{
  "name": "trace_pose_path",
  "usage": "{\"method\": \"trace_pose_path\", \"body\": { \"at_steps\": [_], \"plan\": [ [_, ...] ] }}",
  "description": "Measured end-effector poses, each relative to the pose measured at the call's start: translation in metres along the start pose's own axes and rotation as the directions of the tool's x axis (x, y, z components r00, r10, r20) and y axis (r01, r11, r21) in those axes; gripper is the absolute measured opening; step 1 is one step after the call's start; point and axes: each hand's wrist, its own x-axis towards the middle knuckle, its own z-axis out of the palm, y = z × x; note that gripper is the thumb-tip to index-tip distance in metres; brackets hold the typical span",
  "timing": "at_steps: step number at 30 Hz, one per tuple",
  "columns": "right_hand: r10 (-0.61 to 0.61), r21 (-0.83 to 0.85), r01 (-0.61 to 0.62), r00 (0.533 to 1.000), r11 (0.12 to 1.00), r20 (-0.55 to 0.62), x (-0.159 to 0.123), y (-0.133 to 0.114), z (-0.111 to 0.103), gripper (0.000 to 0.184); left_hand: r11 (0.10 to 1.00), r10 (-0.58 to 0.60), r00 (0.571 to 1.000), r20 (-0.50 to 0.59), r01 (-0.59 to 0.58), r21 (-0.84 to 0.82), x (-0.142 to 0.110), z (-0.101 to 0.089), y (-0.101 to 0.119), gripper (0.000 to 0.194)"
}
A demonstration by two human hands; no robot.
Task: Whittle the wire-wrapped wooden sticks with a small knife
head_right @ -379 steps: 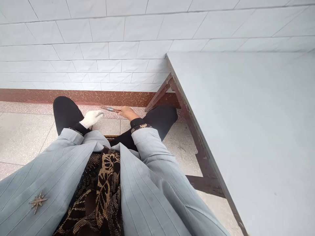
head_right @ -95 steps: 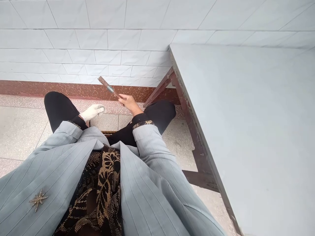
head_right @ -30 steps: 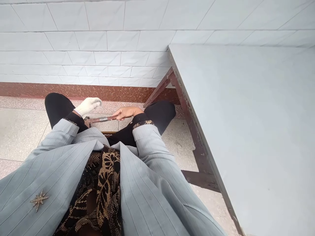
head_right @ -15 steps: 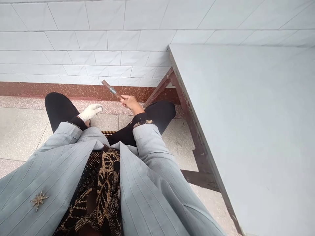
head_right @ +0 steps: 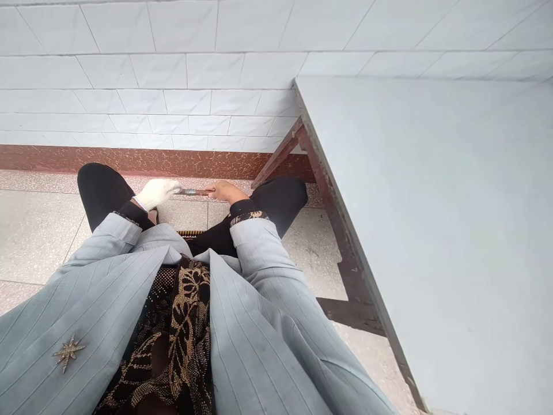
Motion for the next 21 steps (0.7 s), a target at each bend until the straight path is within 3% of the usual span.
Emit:
{"method": "trace_pose_path", "body": {
  "at_steps": [4, 8, 10, 12, 14, 16, 19, 21],
  "plan": [
    [-0.012, 0.134, -0.019, 0.975, 0.991, 0.223, -0.005, -0.005, -0.002, 0.041, 0.997, -0.002, 1.0, -0.006, 0.001, -0.075, 0.006, -0.014, -0.005, 0.034],
    [-0.255, 0.447, 0.059, 0.883, 0.893, 0.394, -0.013, -0.011, -0.007, 0.048, 0.944, -0.042, 0.996, -0.072, 0.016, -0.329, 0.012, -0.021, -0.017, 0.03],
    [-0.376, 0.589, 0.093, 0.846, 0.803, 0.378, -0.018, -0.014, -0.011, 0.052, 0.877, -0.071, 0.994, -0.084, 0.023, -0.481, 0.014, -0.015, -0.019, 0.027],
    [-0.416, 0.703, 0.152, 0.882, 0.695, 0.22, -0.022, -0.016, -0.014, 0.053, 0.781, -0.089, 0.995, -0.051, 0.038, -0.623, 0.013, -0.002, -0.016, 0.023],
    [-0.328, 0.786, 0.226, 0.944, 0.575, -0.032, -0.023, -0.017, -0.016, 0.051, 0.649, -0.086, 0.996, -0.025, 0.037, -0.76, 0.009, 0.014, -0.009, 0.023],
    [-0.132, 0.828, 0.243, 0.97, 0.505, -0.204, -0.021, -0.017, -0.015, 0.047, 0.532, -0.028, 1.0, -0.008, 0.009, -0.846, 0.005, 0.029, -0.001, 0.024],
    [0.125, 0.853, 0.125, 0.968, 0.506, -0.217, -0.014, -0.017, -0.012, 0.042, 0.443, -0.036, 0.999, -0.01, 0.007, -0.897, -0.001, 0.041, 0.004, 0.024],
    [0.208, 0.843, 0.071, 0.955, 0.533, -0.212, -0.009, -0.016, -0.011, 0.043, 0.419, -0.047, 0.999, -0.007, 0.014, -0.908, -0.003, 0.043, 0.003, 0.024]
  ]
}}
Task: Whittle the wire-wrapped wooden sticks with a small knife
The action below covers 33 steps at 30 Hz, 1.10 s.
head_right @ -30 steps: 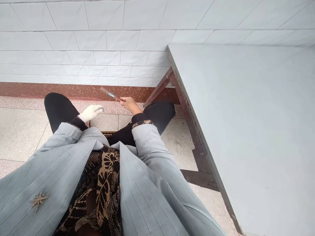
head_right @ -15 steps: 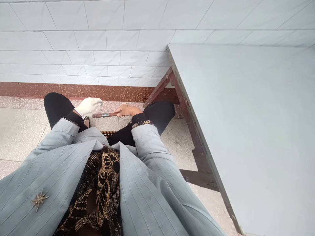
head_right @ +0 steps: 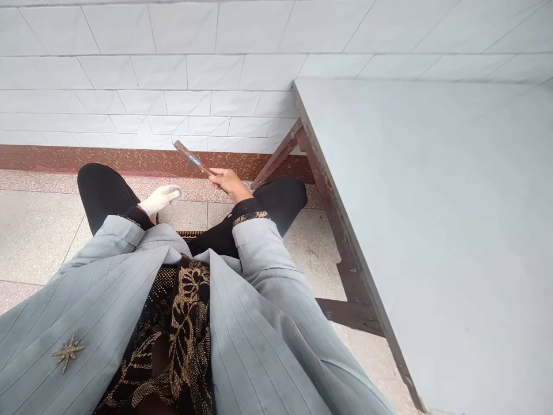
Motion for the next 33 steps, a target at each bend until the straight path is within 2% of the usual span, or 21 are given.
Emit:
{"method": "trace_pose_path", "body": {
  "at_steps": [3, 5, 7, 9, 13, 16, 18, 20, 23, 25, 28, 30, 32, 33],
  "plan": [
    [-0.008, -0.124, 0.002, 0.999, 0.992, -0.051, 0.006, 0.003, 0.0, 0.042, 0.999, 0.0, 1.0, 0.006, 0.0, 0.052, -0.001, -0.004, 0.0, 0.026],
    [-0.022, -0.264, -0.002, 0.996, 0.965, -0.085, 0.01, 0.006, -0.002, 0.042, 0.981, -0.019, 1.0, -0.025, 0.023, 0.192, -0.001, -0.005, 0.0, 0.028],
    [-0.045, -0.427, -0.011, 0.992, 0.904, -0.12, 0.013, 0.008, -0.004, 0.042, 0.918, -0.028, 0.997, -0.068, 0.052, 0.393, -0.002, -0.005, 0.003, 0.03],
    [-0.075, -0.592, -0.016, 0.989, 0.806, -0.129, 0.013, 0.01, -0.006, 0.042, 0.806, -0.029, 0.996, -0.086, 0.075, 0.587, -0.003, -0.005, 0.007, 0.032],
    [-0.065, -0.803, 0.002, 0.997, 0.596, -0.045, 0.008, 0.01, -0.005, 0.04, 0.558, -0.073, 0.995, -0.063, 0.093, 0.825, -0.006, -0.006, 0.018, 0.037],
    [0.018, -0.871, 0.026, 0.999, 0.49, 0.04, 0.004, 0.009, -0.003, 0.042, 0.442, -0.051, 0.998, -0.036, 0.055, 0.896, -0.005, -0.008, 0.027, 0.039],
    [0.074, -0.885, 0.085, 0.988, 0.457, 0.132, 0.003, 0.008, -0.003, 0.041, 0.403, -0.019, 0.999, -0.028, 0.033, 0.915, -0.003, -0.012, 0.034, 0.039],
    [0.125, -0.865, 0.149, 0.964, 0.479, 0.235, 0.003, 0.008, -0.003, 0.04, 0.385, 0.026, 0.999, -0.033, 0.02, 0.923, 0.0, -0.018, 0.04, 0.038],
    [0.233, -0.788, 0.16, 0.904, 0.595, 0.359, 0.001, 0.008, -0.003, 0.042, 0.402, 0.082, 0.996, -0.044, 0.007, 0.916, 0.006, -0.029, 0.049, 0.036],
    [0.292, -0.708, 0.152, 0.836, 0.69, 0.464, -0.001, 0.007, -0.003, 0.044, 0.451, 0.084, 0.995, -0.062, 0.017, 0.893, 0.011, -0.037, 0.053, 0.034],
    [0.291, -0.545, 0.142, 0.719, 0.826, 0.63, -0.006, 0.002, -0.001, 0.048, 0.607, 0.069, 0.992, -0.108, 0.044, 0.794, 0.017, -0.046, 0.054, 0.031],
    [0.247, -0.422, 0.117, 0.662, 0.899, 0.707, -0.01, -0.002, -0.001, 0.052, 0.742, 0.047, 0.99, -0.137, 0.057, 0.668, 0.019, -0.048, 0.049, 0.03],
    [0.16, -0.299, 0.105, 0.657, 0.948, 0.736, -0.013, -0.005, -0.001, 0.056, 0.842, -0.018, 0.99, -0.141, 0.091, 0.533, 0.019, -0.043, 0.04, 0.028],
    [0.099, -0.242, 0.116, 0.684, 0.963, 0.722, -0.014, -0.007, -0.002, 0.057, 0.871, -0.063, 0.989, -0.131, 0.118, 0.477, 0.018, -0.039, 0.034, 0.028]
  ]
}}
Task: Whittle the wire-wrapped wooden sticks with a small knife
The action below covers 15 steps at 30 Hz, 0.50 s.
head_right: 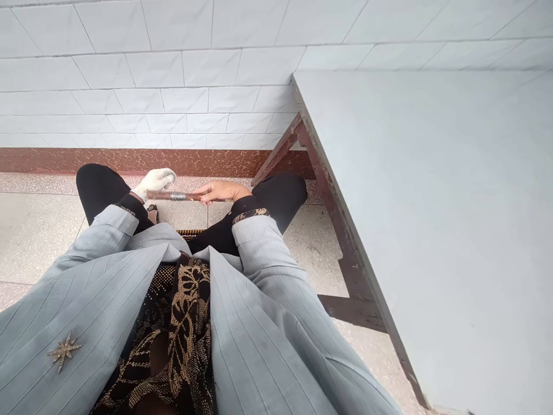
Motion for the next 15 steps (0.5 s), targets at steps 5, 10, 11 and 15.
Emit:
{"method": "trace_pose_path", "body": {
  "at_steps": [5, 10, 11, 15],
  "plan": [
    [-0.12, 0.078, 0.19, 0.835, 0.979, -0.537, 0.005, 0.004, -0.004, 0.05, 0.971, 0.049, 0.986, 0.158, -0.01, -0.237, -0.011, 0.04, -0.013, 0.028],
    [0.071, 0.059, -0.041, 0.7, 0.997, -0.71, 0.015, 0.01, -0.009, 0.042, 0.941, 0.046, 0.988, 0.146, 0.006, -0.338, -0.014, 0.049, -0.023, 0.027],
    [0.083, 0.045, -0.073, 0.696, 0.996, -0.713, 0.016, 0.011, -0.009, 0.041, 0.945, 0.043, 0.99, 0.135, 0.004, -0.328, -0.014, 0.048, -0.025, 0.026],
    [0.1, -0.022, -0.164, 0.697, 0.986, -0.71, 0.017, 0.013, -0.011, 0.037, 0.976, 0.055, 0.992, 0.112, -0.03, -0.215, -0.016, 0.045, -0.025, 0.029]
  ]
}}
